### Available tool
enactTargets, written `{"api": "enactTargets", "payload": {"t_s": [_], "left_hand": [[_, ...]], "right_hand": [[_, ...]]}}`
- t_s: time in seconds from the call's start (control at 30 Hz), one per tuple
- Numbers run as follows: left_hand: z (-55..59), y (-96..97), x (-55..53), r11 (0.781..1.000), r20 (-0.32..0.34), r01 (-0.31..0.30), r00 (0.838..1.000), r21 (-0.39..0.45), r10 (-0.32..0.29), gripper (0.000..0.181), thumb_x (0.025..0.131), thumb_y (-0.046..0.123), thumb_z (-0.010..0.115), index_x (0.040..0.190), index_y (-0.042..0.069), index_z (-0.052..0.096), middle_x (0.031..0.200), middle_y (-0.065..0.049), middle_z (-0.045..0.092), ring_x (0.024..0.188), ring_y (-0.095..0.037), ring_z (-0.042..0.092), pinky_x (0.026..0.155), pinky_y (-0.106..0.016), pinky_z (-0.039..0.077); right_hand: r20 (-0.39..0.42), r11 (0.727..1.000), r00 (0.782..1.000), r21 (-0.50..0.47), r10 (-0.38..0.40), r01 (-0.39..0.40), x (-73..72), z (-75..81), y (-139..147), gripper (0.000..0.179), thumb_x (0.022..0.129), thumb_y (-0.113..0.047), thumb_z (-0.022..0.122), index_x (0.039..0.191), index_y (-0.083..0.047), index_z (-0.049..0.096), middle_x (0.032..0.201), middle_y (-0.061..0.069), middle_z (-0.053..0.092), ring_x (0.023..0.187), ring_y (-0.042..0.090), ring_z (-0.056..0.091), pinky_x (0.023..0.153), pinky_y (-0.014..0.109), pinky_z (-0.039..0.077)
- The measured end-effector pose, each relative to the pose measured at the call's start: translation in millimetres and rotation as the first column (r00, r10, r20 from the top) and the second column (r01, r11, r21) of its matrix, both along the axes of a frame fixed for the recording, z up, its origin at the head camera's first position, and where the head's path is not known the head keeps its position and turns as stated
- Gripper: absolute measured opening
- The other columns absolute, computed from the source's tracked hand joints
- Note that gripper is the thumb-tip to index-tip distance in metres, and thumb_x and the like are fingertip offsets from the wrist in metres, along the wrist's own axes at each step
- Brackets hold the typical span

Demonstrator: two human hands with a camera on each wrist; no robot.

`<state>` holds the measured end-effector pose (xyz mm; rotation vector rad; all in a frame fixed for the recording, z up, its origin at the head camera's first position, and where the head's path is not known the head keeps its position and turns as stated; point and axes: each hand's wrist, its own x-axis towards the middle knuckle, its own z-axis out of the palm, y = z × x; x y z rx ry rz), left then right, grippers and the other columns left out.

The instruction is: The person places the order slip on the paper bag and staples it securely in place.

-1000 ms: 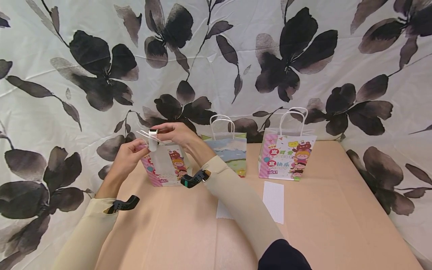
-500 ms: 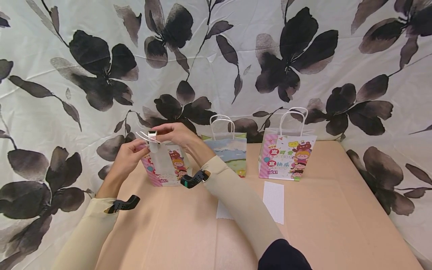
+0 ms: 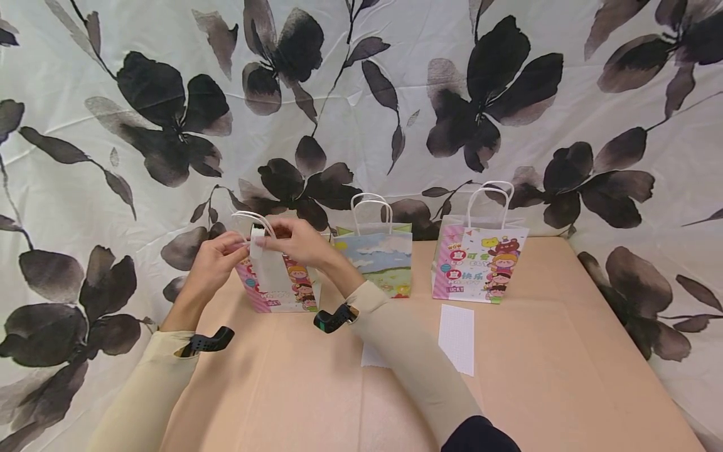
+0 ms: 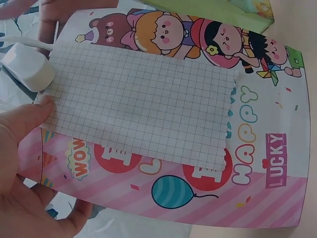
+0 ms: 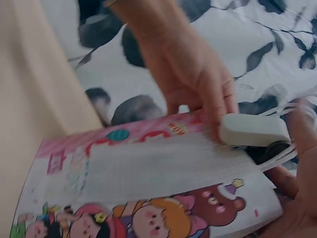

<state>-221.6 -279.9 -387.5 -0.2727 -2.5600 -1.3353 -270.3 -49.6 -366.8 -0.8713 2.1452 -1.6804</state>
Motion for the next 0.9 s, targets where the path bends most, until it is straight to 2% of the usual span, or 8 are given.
{"api": "enactTargets", "payload": {"t_s": [0.1,0.2,0.27,0.33,0.4,0.6,0.73,0.9], "left_hand": [[-0.2,-0.9,-0.2,1.0,-0.007,0.003,1.0,-0.011,-0.003,0.022,0.1,0.019,0.066,0.113,0.003,0.074,0.106,-0.007,0.067,0.091,-0.014,0.066,0.075,-0.019,0.053],[-0.3,-1.4,0.2,1.0,-0.009,0.007,1.0,-0.017,-0.007,0.022,0.1,0.02,0.067,0.111,0.003,0.074,0.106,-0.008,0.067,0.091,-0.016,0.064,0.075,-0.02,0.052],[0.0,-1.6,0.5,1.0,-0.009,0.009,1.0,-0.018,-0.009,0.022,0.1,0.02,0.067,0.112,0.003,0.074,0.106,-0.009,0.067,0.091,-0.018,0.064,0.075,-0.02,0.052],[0.5,-1.6,1.3,1.0,-0.013,0.011,1.0,-0.019,-0.012,0.021,0.1,0.02,0.067,0.111,0.004,0.075,0.106,-0.008,0.067,0.092,-0.018,0.064,0.075,-0.02,0.052],[1.2,-1.4,2.0,1.0,-0.017,0.015,1.0,-0.022,-0.015,0.021,0.099,0.02,0.068,0.111,0.004,0.075,0.106,-0.007,0.067,0.092,-0.019,0.065,0.075,-0.02,0.053],[2.6,0.6,2.2,0.999,-0.014,0.021,1.0,-0.031,-0.021,0.024,0.098,0.022,0.069,0.115,0.007,0.075,0.106,-0.007,0.068,0.094,-0.018,0.063,0.076,-0.019,0.052],[3.6,1.3,2.8,1.0,0.001,0.021,1.0,-0.022,-0.021,0.025,0.098,0.021,0.069,0.118,0.007,0.074,0.109,-0.008,0.068,0.094,-0.02,0.063,0.076,-0.02,0.051],[2.6,0.0,2.1,0.999,0.026,0.009,1.0,-0.031,-0.008,0.028,0.099,0.026,0.068,0.119,0.006,0.073,0.112,-0.007,0.068,0.097,-0.022,0.064,0.079,-0.019,0.051]], "right_hand": [[-0.188,0.994,0.981,0.086,-0.053,0.07,4.4,-6.1,-6,0.055,0.083,-0.037,0.085,0.13,-0.015,0.065,0.116,0.0,0.072,0.096,0.011,0.068,0.08,0.028,0.056],[-0.348,0.969,0.927,0.145,-0.139,0.2,8.4,-10.8,-12,0.064,0.075,-0.045,0.089,0.127,-0.015,0.067,0.11,-0.001,0.074,0.087,0.006,0.067,0.071,0.023,0.054],[-0.419,0.953,0.891,0.156,-0.175,0.261,10.3,-12.8,-15,0.064,0.074,-0.047,0.089,0.125,-0.015,0.068,0.106,-0.001,0.074,0.082,0.005,0.066,0.066,0.022,0.052],[-0.447,0.946,0.873,0.146,-0.197,0.288,10.3,-14.6,-16,0.062,0.075,-0.048,0.089,0.123,-0.014,0.068,0.103,-0.002,0.074,0.079,0.005,0.065,0.064,0.021,0.051],[-0.426,0.954,0.882,0.12,-0.202,0.276,10.0,-15.5,-15,0.06,0.076,-0.045,0.089,0.123,-0.014,0.069,0.103,-0.002,0.074,0.08,0.005,0.066,0.064,0.021,0.052],[-0.291,0.973,0.937,0.064,-0.194,0.221,9.2,-15.9,-10,0.059,0.077,-0.036,0.09,0.128,-0.017,0.068,0.111,-0.001,0.072,0.087,0.009,0.067,0.069,0.025,0.056],[-0.272,0.977,0.946,0.062,-0.178,0.202,8.2,-16.5,-10,0.057,0.079,-0.035,0.089,0.128,-0.015,0.068,0.112,0.0,0.072,0.087,0.011,0.068,0.069,0.026,0.056],[-0.281,0.979,0.944,0.057,-0.171,0.194,6.5,-17.6,-10,0.054,0.08,-0.036,0.088,0.126,-0.016,0.069,0.111,-0.001,0.073,0.086,0.01,0.069,0.068,0.026,0.056]]}}
